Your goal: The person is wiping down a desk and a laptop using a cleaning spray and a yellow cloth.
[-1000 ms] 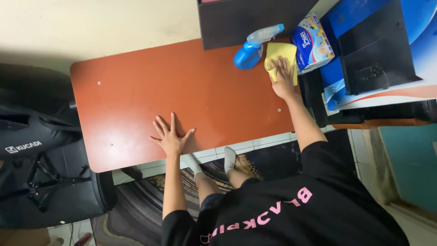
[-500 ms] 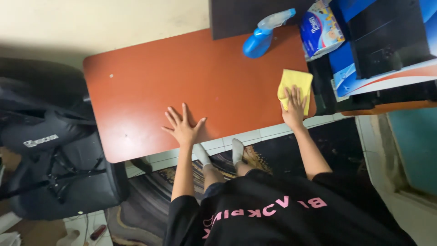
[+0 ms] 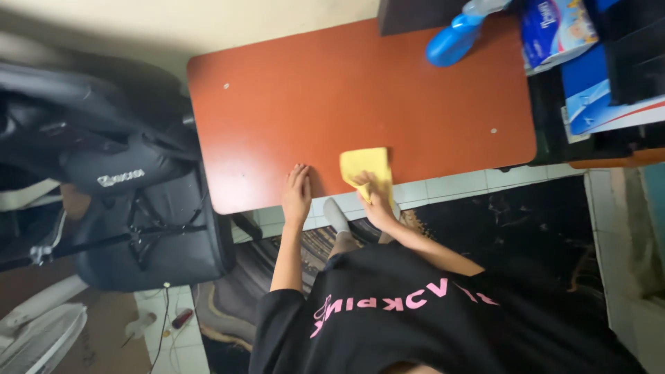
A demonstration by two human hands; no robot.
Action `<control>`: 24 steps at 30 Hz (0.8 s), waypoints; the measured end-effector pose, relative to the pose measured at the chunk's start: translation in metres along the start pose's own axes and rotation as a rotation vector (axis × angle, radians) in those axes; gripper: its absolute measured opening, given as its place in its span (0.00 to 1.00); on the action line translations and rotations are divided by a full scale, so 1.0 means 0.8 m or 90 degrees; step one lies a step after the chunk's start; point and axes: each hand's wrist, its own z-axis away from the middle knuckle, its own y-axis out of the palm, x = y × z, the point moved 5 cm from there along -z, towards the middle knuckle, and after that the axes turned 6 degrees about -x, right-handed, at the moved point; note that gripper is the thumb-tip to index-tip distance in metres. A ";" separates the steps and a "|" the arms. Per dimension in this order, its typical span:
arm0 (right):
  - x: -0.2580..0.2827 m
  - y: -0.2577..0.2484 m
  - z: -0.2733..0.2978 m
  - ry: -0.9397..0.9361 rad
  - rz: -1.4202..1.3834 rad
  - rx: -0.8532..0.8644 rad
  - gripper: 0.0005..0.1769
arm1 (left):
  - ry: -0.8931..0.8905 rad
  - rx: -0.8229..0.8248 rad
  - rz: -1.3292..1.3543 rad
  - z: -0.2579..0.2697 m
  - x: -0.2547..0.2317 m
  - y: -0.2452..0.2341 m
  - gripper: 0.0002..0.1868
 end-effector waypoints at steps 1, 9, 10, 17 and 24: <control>-0.028 0.037 0.017 0.139 -0.147 0.160 0.18 | -0.054 -0.035 0.008 0.012 0.020 -0.019 0.20; -0.056 -0.039 -0.154 0.707 -0.761 0.096 0.27 | -0.306 -0.228 -0.186 0.062 0.150 -0.161 0.20; -0.066 -0.052 -0.180 0.596 -0.689 0.047 0.27 | -0.342 -0.296 -0.156 0.071 0.177 -0.166 0.27; -0.097 0.053 -0.248 0.267 0.072 -0.026 0.31 | -0.495 -0.319 0.136 0.074 0.278 -0.152 0.46; 0.028 0.208 -0.178 0.025 0.268 0.052 0.35 | -0.579 -0.275 0.217 0.072 0.281 -0.155 0.34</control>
